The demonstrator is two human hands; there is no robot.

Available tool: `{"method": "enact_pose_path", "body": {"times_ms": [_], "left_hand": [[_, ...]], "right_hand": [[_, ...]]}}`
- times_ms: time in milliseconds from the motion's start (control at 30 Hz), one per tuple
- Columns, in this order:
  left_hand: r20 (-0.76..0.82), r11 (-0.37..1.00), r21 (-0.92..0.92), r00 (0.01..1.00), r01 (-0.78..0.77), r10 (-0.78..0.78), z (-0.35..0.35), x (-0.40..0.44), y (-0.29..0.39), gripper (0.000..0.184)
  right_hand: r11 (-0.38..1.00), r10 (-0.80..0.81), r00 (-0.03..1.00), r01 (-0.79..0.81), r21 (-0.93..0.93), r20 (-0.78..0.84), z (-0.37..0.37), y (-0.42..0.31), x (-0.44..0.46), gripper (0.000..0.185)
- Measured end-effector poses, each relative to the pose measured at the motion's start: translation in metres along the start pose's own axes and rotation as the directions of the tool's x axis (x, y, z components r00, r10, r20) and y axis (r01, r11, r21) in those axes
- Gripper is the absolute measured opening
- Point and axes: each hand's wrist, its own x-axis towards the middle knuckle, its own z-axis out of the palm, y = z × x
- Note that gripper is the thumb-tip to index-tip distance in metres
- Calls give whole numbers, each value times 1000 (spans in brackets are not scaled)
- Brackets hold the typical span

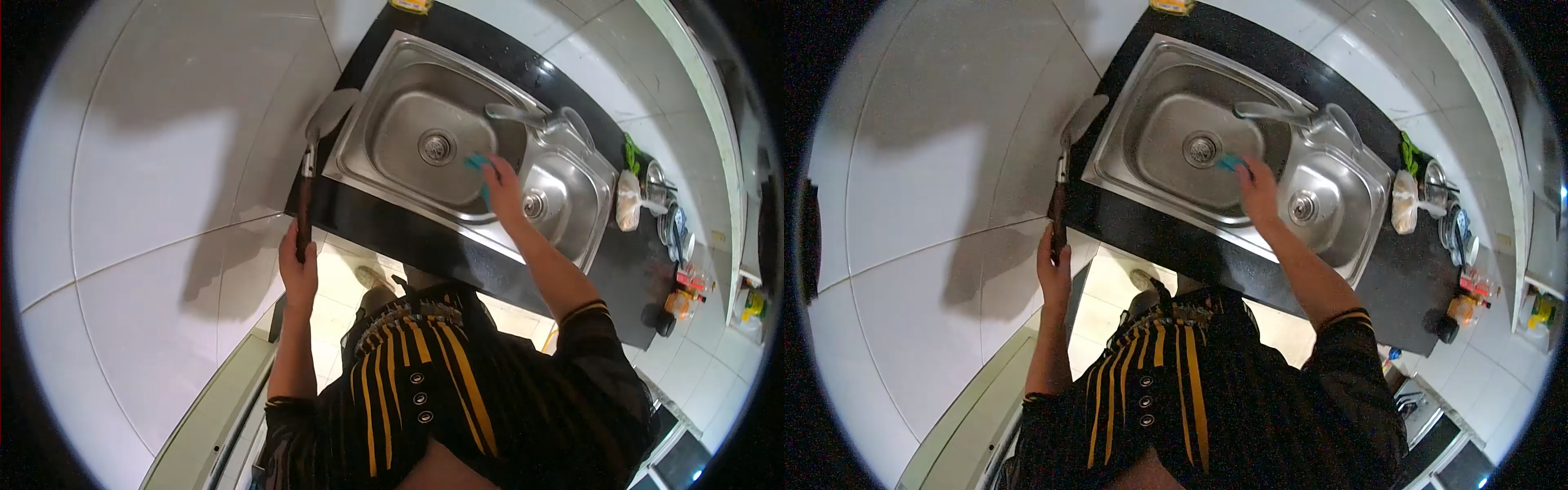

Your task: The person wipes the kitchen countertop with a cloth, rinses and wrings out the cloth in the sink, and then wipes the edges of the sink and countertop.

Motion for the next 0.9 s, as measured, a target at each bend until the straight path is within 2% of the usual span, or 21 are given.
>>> {"method": "enact_pose_path", "body": {"times_ms": [67, 133, 167, 233, 267, 333, 367, 433, 500, 533, 600, 667, 700, 767, 833, 900], "left_hand": [[-20, 999, -46, 999, 25, -26, -3, -10, 4, 45], [-12, 992, -83, 996, 91, -92, -6, -17, 16, 45], [-22, 992, -85, 996, 89, -91, -8, -18, 19, 45], [-45, 996, -27, 996, 82, -83, -9, -23, 21, 44], [-52, 995, -53, 995, 84, -87, -10, -24, 23, 45], [-44, 996, -9, 995, 92, -92, -11, -26, 18, 46], [-34, 995, 34, 995, 94, -93, -10, -27, 16, 47], [-68, 996, 63, 996, 61, -56, -5, -26, 17, 48], [-25, 986, -12, 986, 165, -166, 0, -23, 19, 46], [-58, 997, 13, 995, 78, -77, 4, -18, 20, 46], [-32, 997, 34, 997, 68, -67, 7, -9, 23, 46], [12, 995, 74, 998, 60, -61, 11, 1, 26, 46], [8, 995, 74, 998, 66, -67, 15, 8, 25, 46], [8, 989, 147, 1000, -29, 28, 24, 27, 24, 46], [30, 982, 189, 1000, 0, -6, 32, 52, 26, 48], [-13, 959, 236, 986, -158, 166, 43, 80, 22, 49]], "right_hand": [[967, -102, 992, 82, 241, 69, 34, -64, 30, 26], [932, -184, 980, 149, 331, 79, 93, -95, 40, 30], [931, -280, 946, 226, 287, 165, 123, -101, 37, 36], [861, -500, 829, 506, 45, 252, 192, -89, 26, 42], [859, -503, 824, 510, 45, 262, 204, -93, 29, 42], [691, -549, 745, 659, -296, 378, 220, -97, 34, 49], [688, -549, 740, 664, -292, 390, 223, -97, 46, 49], [725, -563, 776, 629, -279, 285, 225, -96, 95, 43], [702, -600, 781, 617, -355, 172, 230, -81, 146, 45], [674, -598, 780, 614, -411, 183, 227, -75, 170, 47], [633, -604, 771, 619, -465, 204, 220, -68, 214, 48], [529, -619, 728, 664, -529, 294, 209, -63, 250, 48], [527, -621, 725, 668, -524, 299, 203, -65, 263, 48], [343, -598, 638, 751, -565, 485, 188, -59, 286, 49], [346, -595, 605, 787, -511, 529, 169, -41, 303, 50], [416, -513, 615, 788, -453, 599, 142, -29, 317, 50]]}}
